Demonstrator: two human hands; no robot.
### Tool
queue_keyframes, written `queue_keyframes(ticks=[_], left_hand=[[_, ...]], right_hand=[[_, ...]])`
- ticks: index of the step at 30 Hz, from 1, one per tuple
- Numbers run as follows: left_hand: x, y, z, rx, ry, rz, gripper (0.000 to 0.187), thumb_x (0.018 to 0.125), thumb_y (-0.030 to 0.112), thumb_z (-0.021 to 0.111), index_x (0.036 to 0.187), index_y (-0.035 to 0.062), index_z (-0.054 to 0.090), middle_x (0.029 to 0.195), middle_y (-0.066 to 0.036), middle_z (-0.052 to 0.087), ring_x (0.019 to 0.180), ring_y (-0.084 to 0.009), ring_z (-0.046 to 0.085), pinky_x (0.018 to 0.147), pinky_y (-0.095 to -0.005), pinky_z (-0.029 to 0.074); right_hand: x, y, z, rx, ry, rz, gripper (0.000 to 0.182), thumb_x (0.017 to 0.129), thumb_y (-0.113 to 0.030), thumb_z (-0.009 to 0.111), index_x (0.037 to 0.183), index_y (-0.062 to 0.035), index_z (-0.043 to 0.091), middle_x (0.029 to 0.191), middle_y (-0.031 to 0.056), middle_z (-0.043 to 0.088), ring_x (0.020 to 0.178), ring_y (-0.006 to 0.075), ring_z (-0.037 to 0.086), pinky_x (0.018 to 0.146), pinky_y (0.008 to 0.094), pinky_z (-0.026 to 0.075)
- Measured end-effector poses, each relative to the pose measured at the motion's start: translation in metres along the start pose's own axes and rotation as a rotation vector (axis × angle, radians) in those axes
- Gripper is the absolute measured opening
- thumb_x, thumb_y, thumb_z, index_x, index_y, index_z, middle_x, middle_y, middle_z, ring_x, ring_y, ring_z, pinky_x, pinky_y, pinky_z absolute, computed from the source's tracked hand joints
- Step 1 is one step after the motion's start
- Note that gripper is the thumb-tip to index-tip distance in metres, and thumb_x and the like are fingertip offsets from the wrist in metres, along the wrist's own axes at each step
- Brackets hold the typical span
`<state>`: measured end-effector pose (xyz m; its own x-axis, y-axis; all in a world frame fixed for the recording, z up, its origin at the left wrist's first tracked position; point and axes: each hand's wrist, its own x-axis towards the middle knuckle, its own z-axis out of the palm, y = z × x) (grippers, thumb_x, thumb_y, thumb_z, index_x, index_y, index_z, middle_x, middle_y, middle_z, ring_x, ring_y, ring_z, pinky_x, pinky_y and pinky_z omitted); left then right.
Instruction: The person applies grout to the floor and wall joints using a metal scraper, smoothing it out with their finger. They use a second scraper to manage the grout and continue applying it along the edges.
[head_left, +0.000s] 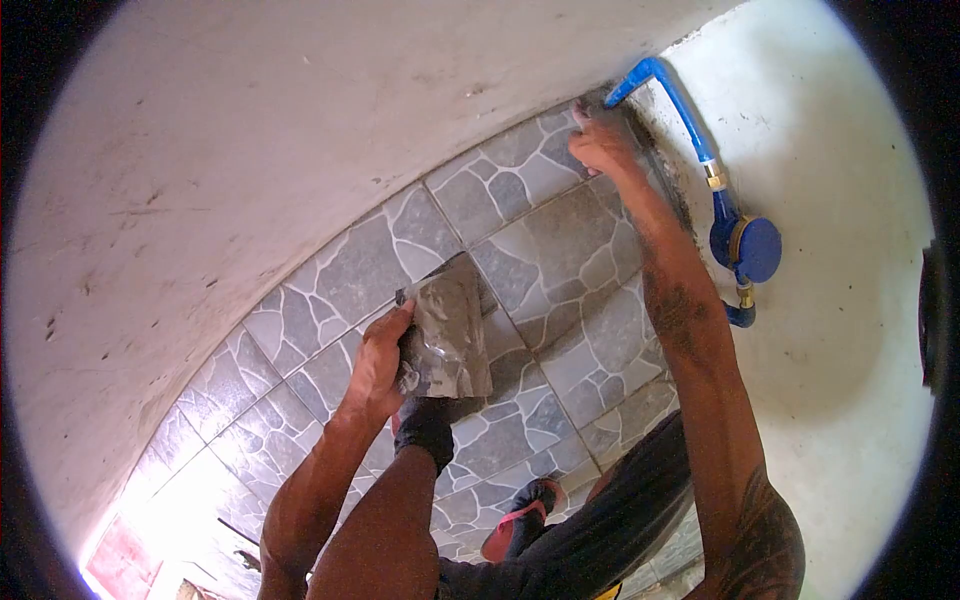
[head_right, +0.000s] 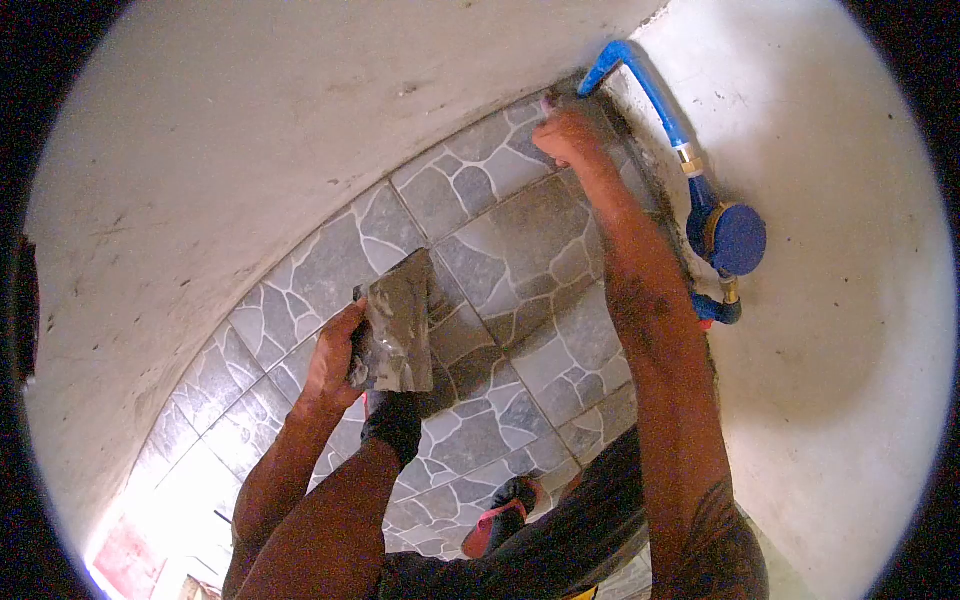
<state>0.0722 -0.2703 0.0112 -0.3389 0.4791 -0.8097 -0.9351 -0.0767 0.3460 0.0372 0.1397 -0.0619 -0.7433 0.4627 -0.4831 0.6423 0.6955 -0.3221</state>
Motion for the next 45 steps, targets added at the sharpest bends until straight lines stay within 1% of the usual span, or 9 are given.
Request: queue_keyframes(ticks=[11, 15, 18, 21, 24, 27, 30, 40, 45], left_hand=[[-0.001, 0.005, 0.026, -0.026, 0.014, -0.028, 0.03, 0.096, 0.029, 0.049, 0.104, 0.0012, 0.058, 0.09, -0.007, 0.062, 0.076, -0.0165, 0.062, 0.071, -0.0321, 0.052], [0.002, 0.005, 0.015, 0.024, 0.024, 0.048, 0.031, 0.096, 0.029, 0.049, 0.106, 0.0012, 0.059, 0.092, -0.007, 0.063, 0.078, -0.017, 0.063, 0.073, -0.0314, 0.052], [0.004, 0.004, 0.005, 0.001, 0.032, 0.054, 0.031, 0.096, 0.028, 0.048, 0.107, 0.0011, 0.059, 0.093, -0.007, 0.064, 0.079, -0.017, 0.063, 0.074, -0.0313, 0.052], [0.002, 0.004, 0.001, -0.021, 0.029, 0.05, 0.031, 0.096, 0.028, 0.048, 0.107, 0.0011, 0.059, 0.094, -0.007, 0.064, 0.08, -0.0167, 0.063, 0.074, -0.0314, 0.052], [0.001, 0.004, 0.0, -0.034, 0.036, 0.044, 0.031, 0.096, 0.027, 0.048, 0.107, 0.001, 0.059, 0.093, -0.008, 0.064, 0.079, -0.0168, 0.063, 0.074, -0.0316, 0.052], [0.002, 0.002, -0.001, -0.04, 0.055, 0.063, 0.031, 0.096, 0.027, 0.048, 0.107, 0.0009, 0.059, 0.093, -0.008, 0.064, 0.078, -0.017, 0.063, 0.074, -0.0318, 0.053], [0.0, 0.004, -0.003, -0.038, 0.049, 0.058, 0.031, 0.096, 0.027, 0.048, 0.107, 0.0009, 0.059, 0.093, -0.008, 0.064, 0.078, -0.0171, 0.063, 0.074, -0.032, 0.053], [-0.004, 0.013, -0.009, -0.036, 0.056, 0.082, 0.032, 0.096, 0.026, 0.046, 0.108, 0.0002, 0.058, 0.095, -0.009, 0.064, 0.081, -0.0181, 0.064, 0.075, -0.0323, 0.053], [-0.005, 0.014, -0.007, -0.059, 0.018, 0.109, 0.032, 0.097, 0.026, 0.045, 0.109, -0.0004, 0.058, 0.096, -0.009, 0.064, 0.081, -0.0181, 0.064, 0.075, -0.0321, 0.053]], right_hand=[[-0.001, -0.059, 0.054, 0.139, -0.087, -0.06, 0.087, 0.081, -0.026, 0.053, 0.145, 0.0086, 0.005, 0.065, 0.0169, 0.065, 0.052, 0.0238, 0.064, 0.054, 0.0359, 0.054], [-0.024, -0.089, 0.058, 0.141, -0.05, 0.0, 0.076, 0.083, -0.025, 0.054, 0.142, 0.0099, 0.021, 0.062, 0.0166, 0.064, 0.051, 0.0244, 0.063, 0.053, 0.0368, 0.054], [-0.029, -0.059, 0.039, 0.47, -0.259, -0.198, 0.066, 0.084, -0.025, 0.052, 0.137, 0.009, 0.034, 0.057, 0.014, 0.062, 0.05, 0.0238, 0.062, 0.053, 0.0379, 0.053], [-0.03, -0.058, 0.008, 0.295, -0.133, -0.068, 0.052, 0.084, -0.023, 0.053, 0.127, 0.0054, 0.05, 0.058, 0.0107, 0.06, 0.048, 0.0214, 0.06, 0.049, 0.0368, 0.051], [0.001, -0.028, 0.017, 0.257, 0.049, 0.003, 0.057, 0.085, -0.023, 0.051, 0.135, 0.0027, 0.042, 0.059, 0.0085, 0.059, 0.047, 0.0158, 0.056, 0.049, 0.0312, 0.05], [0.007, -0.024, 0.021, 0.706, 0.216, 0.125, 0.055, 0.085, -0.021, 0.052, 0.134, 0.0021, 0.042, 0.065, 0.0091, 0.06, 0.05, 0.0147, 0.056, 0.048, 0.0297, 0.05], [0.015, -0.027, 0.023, 0.71, -0.035, 0.109, 0.061, 0.086, -0.022, 0.053, 0.138, 0.0034, 0.035, 0.07, 0.0117, 0.061, 0.053, 0.0167, 0.059, 0.046, 0.0313, 0.051], [-0.04, -0.108, 0.075, 0.34, 0.073, 0.082, 0.077, 0.086, -0.028, 0.051, 0.144, 0.0083, 0.015, 0.072, 0.0189, 0.065, 0.053, 0.0232, 0.064, 0.058, 0.035, 0.055], [-0.052, -0.114, 0.066, 0.27, -0.172, -0.099, 0.084, 0.081, -0.028, 0.05, 0.138, 0.0188, 0.009, 0.063, 0.0167, 0.064, 0.057, 0.0273, 0.066, 0.063, 0.0397, 0.055]])
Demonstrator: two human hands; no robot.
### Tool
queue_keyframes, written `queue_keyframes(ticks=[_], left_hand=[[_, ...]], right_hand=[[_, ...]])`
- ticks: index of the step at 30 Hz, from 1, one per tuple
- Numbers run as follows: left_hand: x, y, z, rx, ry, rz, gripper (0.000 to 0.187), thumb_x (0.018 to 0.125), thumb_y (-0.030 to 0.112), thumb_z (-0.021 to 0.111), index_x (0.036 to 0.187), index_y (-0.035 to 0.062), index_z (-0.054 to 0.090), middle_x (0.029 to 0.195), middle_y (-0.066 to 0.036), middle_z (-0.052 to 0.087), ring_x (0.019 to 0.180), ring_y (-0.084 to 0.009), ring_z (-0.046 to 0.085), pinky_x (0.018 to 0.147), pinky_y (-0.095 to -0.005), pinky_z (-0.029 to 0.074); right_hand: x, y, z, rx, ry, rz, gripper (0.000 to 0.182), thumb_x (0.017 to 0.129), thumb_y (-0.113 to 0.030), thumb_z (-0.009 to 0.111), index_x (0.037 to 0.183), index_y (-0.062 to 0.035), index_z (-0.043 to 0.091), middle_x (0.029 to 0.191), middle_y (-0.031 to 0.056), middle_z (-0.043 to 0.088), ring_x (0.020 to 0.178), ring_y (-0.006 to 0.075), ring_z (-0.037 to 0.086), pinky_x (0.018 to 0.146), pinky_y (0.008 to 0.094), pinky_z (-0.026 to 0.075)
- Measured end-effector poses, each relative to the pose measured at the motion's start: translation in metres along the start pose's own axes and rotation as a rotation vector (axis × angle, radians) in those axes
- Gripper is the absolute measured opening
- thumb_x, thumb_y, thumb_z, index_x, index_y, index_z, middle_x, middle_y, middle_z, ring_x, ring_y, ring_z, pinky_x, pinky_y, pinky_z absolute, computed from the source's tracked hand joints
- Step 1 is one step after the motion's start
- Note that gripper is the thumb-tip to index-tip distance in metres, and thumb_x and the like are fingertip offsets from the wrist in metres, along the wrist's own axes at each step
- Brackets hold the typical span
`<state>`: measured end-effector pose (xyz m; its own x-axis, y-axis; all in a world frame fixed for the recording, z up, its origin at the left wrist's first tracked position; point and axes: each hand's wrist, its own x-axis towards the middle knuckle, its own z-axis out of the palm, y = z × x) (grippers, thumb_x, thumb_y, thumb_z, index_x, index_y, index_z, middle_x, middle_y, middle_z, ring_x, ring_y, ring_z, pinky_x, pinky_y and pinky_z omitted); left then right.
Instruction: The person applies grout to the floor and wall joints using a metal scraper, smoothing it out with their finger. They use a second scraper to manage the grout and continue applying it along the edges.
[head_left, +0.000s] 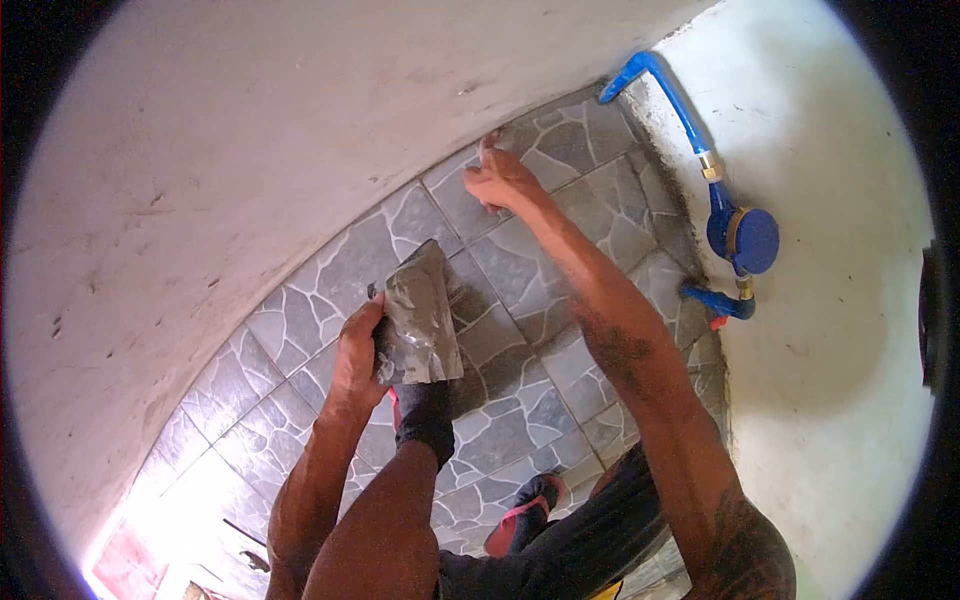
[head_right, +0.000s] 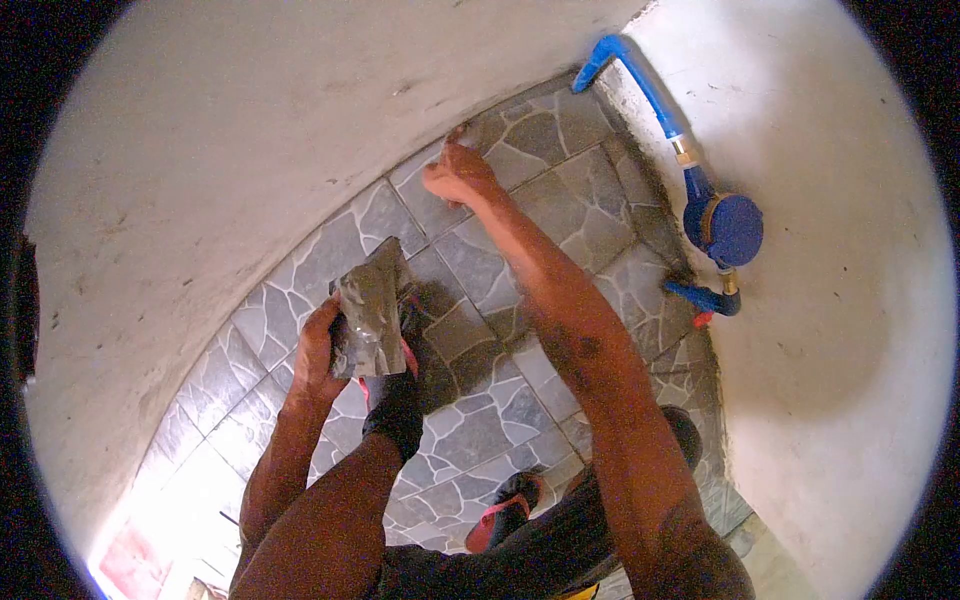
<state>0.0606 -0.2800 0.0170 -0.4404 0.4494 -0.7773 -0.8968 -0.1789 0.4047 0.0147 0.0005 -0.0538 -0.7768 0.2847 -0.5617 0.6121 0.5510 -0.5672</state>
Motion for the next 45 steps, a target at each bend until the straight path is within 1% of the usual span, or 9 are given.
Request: queue_keyframes(ticks=[5, 7, 10, 18, 21, 23, 26, 40, 45], left_hand=[[0.0, 0.002, 0.003, 0.006, 0.021, -0.034, 0.032, 0.097, 0.026, 0.045, 0.109, -0.0005, 0.058, 0.095, -0.009, 0.065, 0.081, -0.0177, 0.064, 0.076, -0.0324, 0.053], [0.001, -0.002, 0.001, 0.008, 0.029, -0.023, 0.032, 0.097, 0.026, 0.045, 0.108, -0.0004, 0.058, 0.095, -0.009, 0.065, 0.081, -0.0177, 0.064, 0.076, -0.0323, 0.053], [-0.001, -0.002, 0.005, 0.005, 0.03, -0.01, 0.031, 0.097, 0.026, 0.045, 0.108, -0.0001, 0.058, 0.095, -0.009, 0.065, 0.08, -0.0176, 0.064, 0.075, -0.0321, 0.054], [0.006, -0.004, -0.003, 0.012, 0.019, -0.02, 0.031, 0.096, 0.027, 0.046, 0.105, 0.0002, 0.059, 0.092, -0.008, 0.065, 0.077, -0.0173, 0.064, 0.073, -0.0319, 0.054], [0.001, -0.002, 0.003, 0.015, 0.014, -0.015, 0.031, 0.097, 0.027, 0.047, 0.104, 0.0002, 0.059, 0.09, -0.008, 0.065, 0.077, -0.0175, 0.064, 0.072, -0.0315, 0.054], [-0.001, -0.001, 0.005, 0.022, 0.014, -0.008, 0.03, 0.096, 0.027, 0.047, 0.104, 0.0001, 0.059, 0.09, -0.008, 0.065, 0.076, -0.0177, 0.064, 0.072, -0.0314, 0.054], [0.0, -0.004, 0.004, -0.001, 0.042, -0.021, 0.031, 0.096, 0.027, 0.047, 0.104, 0.0, 0.059, 0.09, -0.008, 0.065, 0.077, -0.0178, 0.064, 0.073, -0.0314, 0.054], [0.007, -0.014, 0.001, 0.005, 0.002, -0.05, 0.03, 0.097, 0.027, 0.047, 0.105, 0.0011, 0.059, 0.093, -0.007, 0.064, 0.078, -0.0167, 0.063, 0.073, -0.0315, 0.052], [0.005, -0.013, 0.003, -0.013, 0.02, -0.06, 0.03, 0.097, 0.027, 0.046, 0.105, 0.0009, 0.059, 0.092, -0.008, 0.064, 0.079, -0.0171, 0.063, 0.072, -0.0311, 0.052]], right_hand=[[0.003, 0.019, -0.036, 0.005, 0.002, 0.07, 0.057, 0.087, -0.025, 0.049, 0.131, 0.0089, 0.04, 0.067, 0.0138, 0.065, 0.05, 0.022, 0.062, 0.056, 0.0355, 0.053], [0.013, 0.021, -0.036, 0.044, 0.154, 0.169, 0.04, 0.084, -0.028, 0.052, 0.101, 0.0071, 0.057, 0.067, 0.0145, 0.066, 0.055, 0.0238, 0.065, 0.063, 0.0381, 0.054], [0.022, 0.015, -0.026, -0.083, 0.092, 0.211, 0.047, 0.082, -0.028, 0.051, 0.107, 0.0111, 0.061, 0.072, 0.0154, 0.069, 0.058, 0.0265, 0.067, 0.069, 0.0386, 0.055], [-0.007, 0.016, -0.033, -0.085, 0.043, -0.041, 0.054, 0.08, -0.027, 0.053, 0.116, 0.0121, 0.055, 0.1, 0.0323, 0.062, 0.091, 0.035, 0.066, 0.082, 0.0444, 0.051], [0.009, 0.035, -0.036, -0.057, 0.293, -0.002, 0.055, 0.08, -0.025, 0.052, 0.119, 0.0134, 0.05, 0.092, 0.0317, 0.063, 0.083, 0.0379, 0.066, 0.08, 0.0447, 0.052], [0.019, 0.04, -0.041, 0.042, 0.244, 0.068, 0.063, 0.087, -0.022, 0.051, 0.137, 0.0103, 0.03, 0.061, 0.0143, 0.061, 0.049, 0.0195, 0.06, 0.051, 0.0346, 0.05], [0.033, 0.043, -0.013, 0.587, 0.111, 0.007, 0.067, 0.088, -0.021, 0.05, 0.142, 0.0085, 0.023, 0.061, 0.0102, 0.059, 0.047, 0.0162, 0.055, 0.05, 0.0309, 0.048], [0.027, 0.035, -0.018, 0.704, 0.232, 0.114, 0.07, 0.088, -0.017, 0.051, 0.143, 0.0091, 0.017, 0.064, 0.005, 0.056, 0.048, 0.0133, 0.052, 0.043, 0.0277, 0.046], [0.004, 0.03, -0.002, 0.33, -0.004, -0.066, 0.069, 0.084, -0.017, 0.051, 0.142, 0.0084, 0.023, 0.064, 0.0118, 0.061, 0.048, 0.0158, 0.058, 0.045, 0.0326, 0.047]])
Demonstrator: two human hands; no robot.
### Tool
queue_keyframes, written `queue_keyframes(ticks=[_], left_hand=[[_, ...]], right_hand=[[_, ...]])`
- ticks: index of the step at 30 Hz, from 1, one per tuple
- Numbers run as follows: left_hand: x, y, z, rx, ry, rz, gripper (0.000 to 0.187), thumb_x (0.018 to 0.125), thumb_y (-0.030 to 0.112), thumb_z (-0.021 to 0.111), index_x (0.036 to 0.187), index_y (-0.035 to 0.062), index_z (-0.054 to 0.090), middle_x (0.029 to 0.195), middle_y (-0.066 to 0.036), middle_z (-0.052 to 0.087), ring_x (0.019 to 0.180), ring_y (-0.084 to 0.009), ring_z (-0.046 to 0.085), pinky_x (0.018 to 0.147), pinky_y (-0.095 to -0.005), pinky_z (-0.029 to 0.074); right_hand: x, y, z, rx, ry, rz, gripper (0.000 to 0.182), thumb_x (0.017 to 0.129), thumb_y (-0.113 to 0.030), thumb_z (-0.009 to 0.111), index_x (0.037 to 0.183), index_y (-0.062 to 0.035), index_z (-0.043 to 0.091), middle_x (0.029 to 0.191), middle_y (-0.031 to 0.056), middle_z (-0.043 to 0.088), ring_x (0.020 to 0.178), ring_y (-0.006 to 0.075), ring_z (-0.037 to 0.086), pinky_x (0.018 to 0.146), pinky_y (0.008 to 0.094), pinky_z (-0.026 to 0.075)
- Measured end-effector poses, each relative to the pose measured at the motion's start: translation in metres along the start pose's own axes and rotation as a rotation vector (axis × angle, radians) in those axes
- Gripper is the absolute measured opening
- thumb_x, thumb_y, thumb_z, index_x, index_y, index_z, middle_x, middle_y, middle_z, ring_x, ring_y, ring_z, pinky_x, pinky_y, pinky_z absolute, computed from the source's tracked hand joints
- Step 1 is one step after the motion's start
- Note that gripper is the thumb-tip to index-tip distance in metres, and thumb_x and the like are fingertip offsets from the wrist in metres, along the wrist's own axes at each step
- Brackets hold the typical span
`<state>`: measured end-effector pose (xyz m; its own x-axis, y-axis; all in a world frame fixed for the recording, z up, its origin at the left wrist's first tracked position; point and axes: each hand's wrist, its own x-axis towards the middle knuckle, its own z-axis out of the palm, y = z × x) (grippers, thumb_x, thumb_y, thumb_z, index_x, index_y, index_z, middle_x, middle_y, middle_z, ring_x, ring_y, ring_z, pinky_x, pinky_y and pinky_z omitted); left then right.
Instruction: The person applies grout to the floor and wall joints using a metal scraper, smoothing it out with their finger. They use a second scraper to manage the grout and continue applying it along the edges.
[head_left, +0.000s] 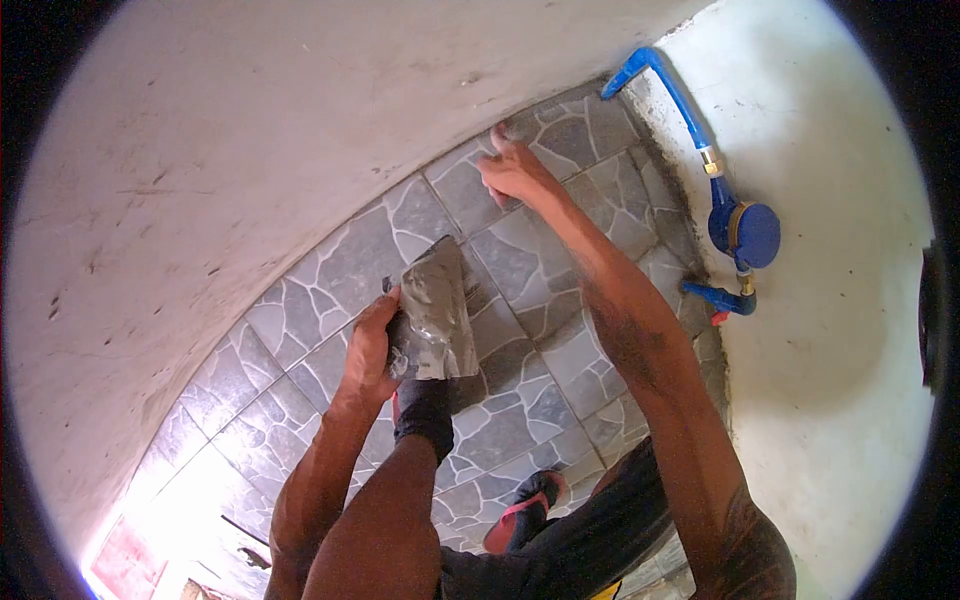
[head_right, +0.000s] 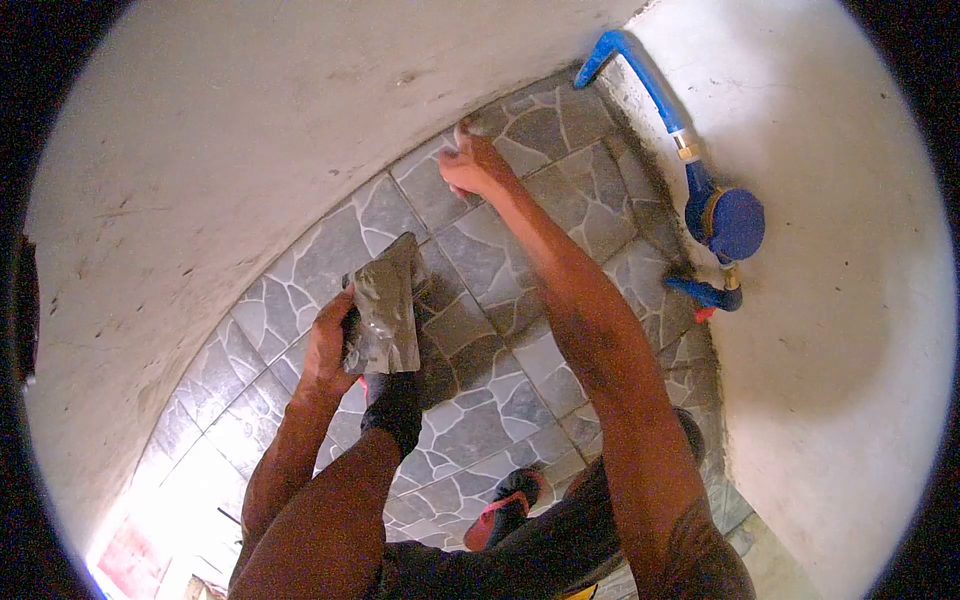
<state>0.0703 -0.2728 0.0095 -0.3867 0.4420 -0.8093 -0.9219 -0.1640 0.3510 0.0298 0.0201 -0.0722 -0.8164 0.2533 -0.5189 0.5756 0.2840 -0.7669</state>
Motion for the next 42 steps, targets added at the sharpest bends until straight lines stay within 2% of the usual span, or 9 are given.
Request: queue_keyframes(ticks=[2, 5, 8, 11, 14, 20, 24, 29, 42], left_hand=[[-0.004, 0.004, 0.006, 0.009, 0.0, -0.009, 0.03, 0.096, 0.028, 0.047, 0.105, 0.0011, 0.059, 0.092, -0.008, 0.064, 0.078, -0.0173, 0.063, 0.072, -0.0313, 0.053], [-0.001, 0.002, -0.003, -0.005, -0.003, 0.014, 0.031, 0.096, 0.029, 0.047, 0.105, 0.0014, 0.059, 0.091, -0.008, 0.064, 0.077, -0.0179, 0.063, 0.072, -0.0322, 0.053], [-0.005, 0.009, -0.004, 0.074, 0.005, 0.057, 0.031, 0.096, 0.029, 0.047, 0.105, 0.0014, 0.059, 0.091, -0.008, 0.064, 0.076, -0.0181, 0.064, 0.072, -0.0325, 0.053], [-0.007, 0.01, -0.004, 0.189, 0.001, 0.15, 0.03, 0.097, 0.028, 0.046, 0.105, 0.0015, 0.058, 0.09, -0.008, 0.064, 0.075, -0.0177, 0.064, 0.071, -0.0323, 0.053], [-0.001, 0.011, -0.003, -0.005, 0.016, 0.045, 0.03, 0.098, 0.028, 0.045, 0.105, 0.0016, 0.058, 0.089, -0.008, 0.064, 0.075, -0.0174, 0.064, 0.069, -0.0321, 0.053], [0.004, 0.011, 0.001, -0.06, -0.001, 0.043, 0.031, 0.098, 0.029, 0.045, 0.102, 0.0013, 0.058, 0.087, -0.008, 0.064, 0.074, -0.0174, 0.064, 0.069, -0.0321, 0.053], [-0.012, 0.024, 0.015, 0.152, -0.023, 0.18, 0.031, 0.098, 0.029, 0.044, 0.101, 0.0014, 0.059, 0.088, -0.008, 0.065, 0.075, -0.0176, 0.064, 0.069, -0.0319, 0.053], [-0.008, 0.029, 0.023, -0.01, -0.084, 0.124, 0.03, 0.098, 0.026, 0.043, 0.104, 0.0006, 0.058, 0.092, -0.01, 0.065, 0.079, -0.0197, 0.065, 0.073, -0.0336, 0.054], [-0.014, 0.024, 0.062, -0.14, -0.235, 0.042, 0.03, 0.098, 0.024, 0.046, 0.11, -0.0007, 0.057, 0.096, -0.011, 0.065, 0.083, -0.0206, 0.066, 0.077, -0.0353, 0.055]], right_hand=[[-0.005, 0.011, -0.008, 0.114, -0.125, -0.081, 0.061, 0.086, -0.015, 0.05, 0.14, 0.0068, 0.031, 0.06, 0.0068, 0.058, 0.047, 0.0139, 0.053, 0.046, 0.0307, 0.044], [-0.018, 0.018, -0.029, 0.325, -0.118, -0.177, 0.056, 0.092, -0.014, 0.049, 0.14, 0.0062, 0.03, 0.064, 0.0005, 0.049, 0.053, 0.011, 0.045, 0.05, 0.0265, 0.039], [-0.035, 0.003, -0.036, 0.795, -0.199, 0.041, 0.059, 0.093, -0.015, 0.049, 0.143, 0.005, 0.025, 0.069, -0.0005, 0.045, 0.058, 0.0104, 0.042, 0.053, 0.0264, 0.038], [-0.054, -0.007, -0.042, 0.875, -0.33, 0.032, 0.063, 0.093, -0.015, 0.05, 0.144, 0.0049, 0.02, 0.071, 0.0, 0.044, 0.06, 0.0103, 0.041, 0.053, 0.0274, 0.038], [-0.061, -0.008, -0.043, 0.907, -0.35, 0.051, 0.053, 0.092, -0.015, 0.05, 0.139, 0.0024, 0.034, 0.069, 0.0005, 0.046, 0.059, 0.0104, 0.045, 0.054, 0.0264, 0.04], [-0.078, -0.016, -0.032, 0.162, -0.164, -0.196, 0.044, 0.093, -0.015, 0.048, 0.132, 0.0051, 0.045, 0.068, 0.0033, 0.054, 0.053, 0.0092, 0.048, 0.052, 0.0257, 0.041], [-0.113, -0.042, -0.027, 0.294, -0.3, -0.302, 0.046, 0.093, -0.012, 0.049, 0.135, 0.0034, 0.043, 0.07, 0.0025, 0.055, 0.053, 0.0081, 0.047, 0.052, 0.0261, 0.042], [-0.169, -0.069, -0.02, 0.244, -0.366, -0.423, 0.049, 0.093, -0.008, 0.048, 0.14, -0.0016, 0.038, 0.072, 0.001, 0.055, 0.054, 0.007, 0.048, 0.053, 0.0258, 0.044], [-0.225, -0.069, -0.002, -0.086, -0.199, -0.56, 0.07, 0.081, -0.004, 0.052, 0.146, -0.0063, 0.028, 0.081, 0.0131, 0.06, 0.066, 0.028, 0.06, 0.065, 0.0376, 0.05]])
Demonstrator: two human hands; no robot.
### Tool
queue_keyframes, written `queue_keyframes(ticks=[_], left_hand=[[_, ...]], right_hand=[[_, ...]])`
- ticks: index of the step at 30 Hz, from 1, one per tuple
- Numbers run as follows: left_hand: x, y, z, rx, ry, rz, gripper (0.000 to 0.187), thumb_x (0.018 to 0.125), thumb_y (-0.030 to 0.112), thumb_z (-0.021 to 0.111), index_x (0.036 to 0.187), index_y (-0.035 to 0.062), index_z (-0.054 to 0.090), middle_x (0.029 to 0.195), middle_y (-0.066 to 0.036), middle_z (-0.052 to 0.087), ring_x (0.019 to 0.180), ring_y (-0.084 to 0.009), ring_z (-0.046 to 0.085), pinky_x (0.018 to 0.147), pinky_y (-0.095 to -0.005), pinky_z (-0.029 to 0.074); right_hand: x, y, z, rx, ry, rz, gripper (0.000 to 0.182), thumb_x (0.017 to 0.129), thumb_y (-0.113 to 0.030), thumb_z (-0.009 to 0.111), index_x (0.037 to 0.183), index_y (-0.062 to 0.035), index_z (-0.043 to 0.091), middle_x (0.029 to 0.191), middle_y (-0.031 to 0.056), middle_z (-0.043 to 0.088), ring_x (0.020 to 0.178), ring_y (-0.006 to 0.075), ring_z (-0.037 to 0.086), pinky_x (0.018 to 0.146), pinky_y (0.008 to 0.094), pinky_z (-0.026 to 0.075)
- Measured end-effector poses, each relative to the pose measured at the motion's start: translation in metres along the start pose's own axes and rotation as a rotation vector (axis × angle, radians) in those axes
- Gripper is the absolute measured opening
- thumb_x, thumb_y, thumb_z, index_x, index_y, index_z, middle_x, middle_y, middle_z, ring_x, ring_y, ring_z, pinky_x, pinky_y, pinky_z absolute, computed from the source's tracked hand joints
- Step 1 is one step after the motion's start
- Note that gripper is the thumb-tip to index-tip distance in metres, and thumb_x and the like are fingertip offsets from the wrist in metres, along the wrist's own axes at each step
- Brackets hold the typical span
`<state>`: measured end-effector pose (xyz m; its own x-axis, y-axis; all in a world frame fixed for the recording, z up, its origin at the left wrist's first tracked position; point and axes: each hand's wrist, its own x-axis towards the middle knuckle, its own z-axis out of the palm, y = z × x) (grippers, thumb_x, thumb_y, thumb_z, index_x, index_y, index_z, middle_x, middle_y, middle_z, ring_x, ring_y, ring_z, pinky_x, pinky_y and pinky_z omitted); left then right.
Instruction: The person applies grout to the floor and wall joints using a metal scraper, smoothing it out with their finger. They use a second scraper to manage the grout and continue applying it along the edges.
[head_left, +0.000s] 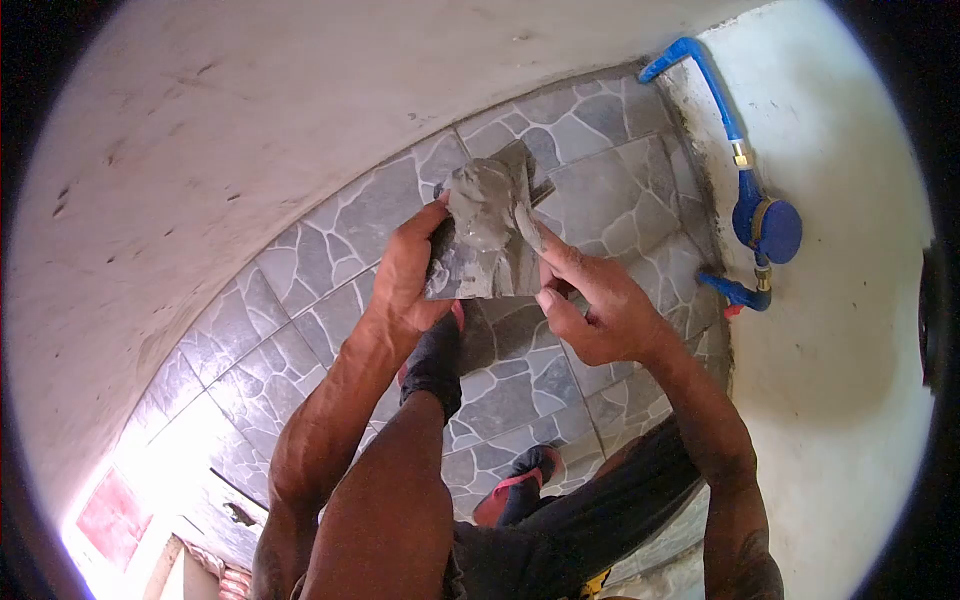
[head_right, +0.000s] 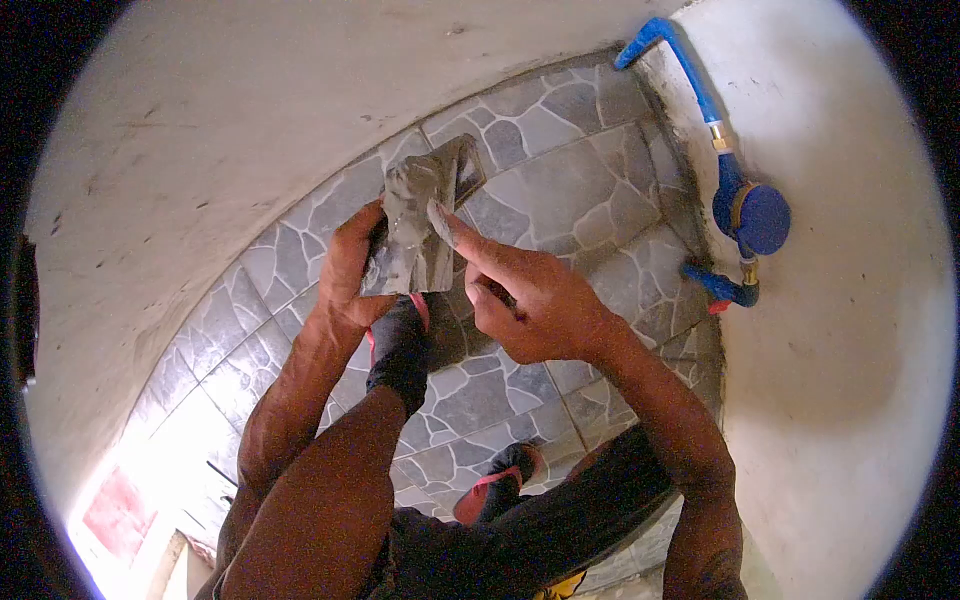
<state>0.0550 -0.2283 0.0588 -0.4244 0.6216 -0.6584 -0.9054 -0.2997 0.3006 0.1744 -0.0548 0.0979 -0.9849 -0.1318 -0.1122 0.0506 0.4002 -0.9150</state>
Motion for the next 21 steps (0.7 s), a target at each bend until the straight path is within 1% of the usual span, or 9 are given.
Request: queue_keyframes(ticks=[4, 6, 7, 10, 13, 16, 18, 20, 21], left_hand=[[-0.006, 0.0, 0.009, 0.046, 0.053, -0.014, 0.03, 0.098, 0.026, 0.046, 0.109, -0.0003, 0.057, 0.094, -0.01, 0.065, 0.077, -0.0199, 0.066, 0.071, -0.034, 0.056], [-0.003, -0.002, 0.005, -0.072, 0.068, -0.094, 0.03, 0.098, 0.025, 0.046, 0.108, -0.0002, 0.057, 0.093, -0.01, 0.065, 0.074, -0.0195, 0.066, 0.069, -0.0329, 0.056], [-0.004, 0.0, 0.006, -0.014, 0.069, -0.053, 0.03, 0.098, 0.025, 0.046, 0.108, -0.0001, 0.057, 0.092, -0.01, 0.065, 0.074, -0.0193, 0.066, 0.069, -0.0325, 0.056], [-0.01, 0.004, 0.01, 0.097, 0.058, 0.044, 0.029, 0.097, 0.025, 0.047, 0.107, -0.0003, 0.058, 0.091, -0.01, 0.065, 0.073, -0.0188, 0.065, 0.069, -0.0317, 0.056], [-0.011, 0.002, 0.016, 0.086, 0.057, 0.057, 0.03, 0.097, 0.025, 0.046, 0.107, -0.0009, 0.058, 0.091, -0.01, 0.065, 0.073, -0.0188, 0.065, 0.069, -0.0319, 0.056], [-0.012, -0.002, 0.02, 0.067, 0.101, -0.006, 0.03, 0.098, 0.025, 0.046, 0.107, -0.0016, 0.058, 0.091, -0.01, 0.065, 0.074, -0.0189, 0.066, 0.069, -0.0323, 0.056], [-0.006, -0.008, 0.014, 0.008, 0.095, -0.083, 0.031, 0.098, 0.025, 0.046, 0.107, -0.0022, 0.057, 0.091, -0.01, 0.065, 0.074, -0.0191, 0.066, 0.07, -0.0328, 0.056], [-0.011, -0.012, 0.014, 0.192, 0.058, -0.035, 0.031, 0.098, 0.025, 0.046, 0.108, -0.0022, 0.057, 0.092, -0.011, 0.065, 0.076, -0.0195, 0.066, 0.071, -0.0333, 0.056], [-0.011, -0.013, 0.015, 0.212, 0.051, -0.032, 0.032, 0.098, 0.026, 0.046, 0.108, -0.0022, 0.057, 0.093, -0.011, 0.065, 0.076, -0.0196, 0.066, 0.071, -0.0335, 0.056]], right_hand=[[-0.013, 0.0, -0.01, -0.143, -0.104, 0.031, 0.07, 0.079, -0.006, 0.051, 0.146, -0.0065, 0.029, 0.079, 0.015, 0.057, 0.065, 0.0324, 0.058, 0.063, 0.0419, 0.049], [-0.023, 0.009, -0.019, -0.306, -0.207, -0.034, 0.071, 0.078, -0.006, 0.051, 0.145, -0.0062, 0.028, 0.078, 0.0154, 0.056, 0.065, 0.0337, 0.057, 0.061, 0.043, 0.048], [-0.027, 0.012, -0.023, -0.389, -0.258, -0.068, 0.072, 0.078, -0.006, 0.052, 0.145, -0.0061, 0.028, 0.078, 0.0156, 0.055, 0.065, 0.0343, 0.056, 0.06, 0.0435, 0.048], [-0.037, 0.012, -0.026, -0.263, -0.186, 0.049, 0.072, 0.078, -0.007, 0.053, 0.145, -0.0046, 0.027, 0.079, 0.0159, 0.055, 0.067, 0.0346, 0.057, 0.059, 0.043, 0.048], [-0.036, 0.008, -0.015, -0.287, 0.032, 0.067, 0.071, 0.079, -0.008, 0.055, 0.144, -0.0033, 0.027, 0.079, 0.0151, 0.054, 0.067, 0.0327, 0.058, 0.057, 0.0426, 0.049], [-0.029, 0.004, -0.005, -0.565, 0.114, -0.016, 0.073, 0.078, -0.01, 0.057, 0.145, -0.0035, 0.027, 0.078, 0.0139, 0.053, 0.067, 0.0301, 0.059, 0.056, 0.0427, 0.05], [-0.026, 0.004, -0.002, -0.637, 0.14, 0.0, 0.075, 0.078, -0.011, 0.058, 0.145, -0.0046, 0.025, 0.079, 0.0131, 0.053, 0.067, 0.0293, 0.059, 0.055, 0.0425, 0.05], [-0.025, 0.003, -0.001, -0.706, 0.156, 0.018, 0.077, 0.078, -0.011, 0.059, 0.146, -0.0059, 0.025, 0.079, 0.0123, 0.053, 0.066, 0.029, 0.059, 0.054, 0.0422, 0.05], [-0.024, 0.002, 0.0, -0.736, 0.159, 0.026, 0.077, 0.078, -0.011, 0.06, 0.146, -0.0066, 0.024, 0.079, 0.0119, 0.053, 0.066, 0.0291, 0.059, 0.054, 0.0419, 0.05]])
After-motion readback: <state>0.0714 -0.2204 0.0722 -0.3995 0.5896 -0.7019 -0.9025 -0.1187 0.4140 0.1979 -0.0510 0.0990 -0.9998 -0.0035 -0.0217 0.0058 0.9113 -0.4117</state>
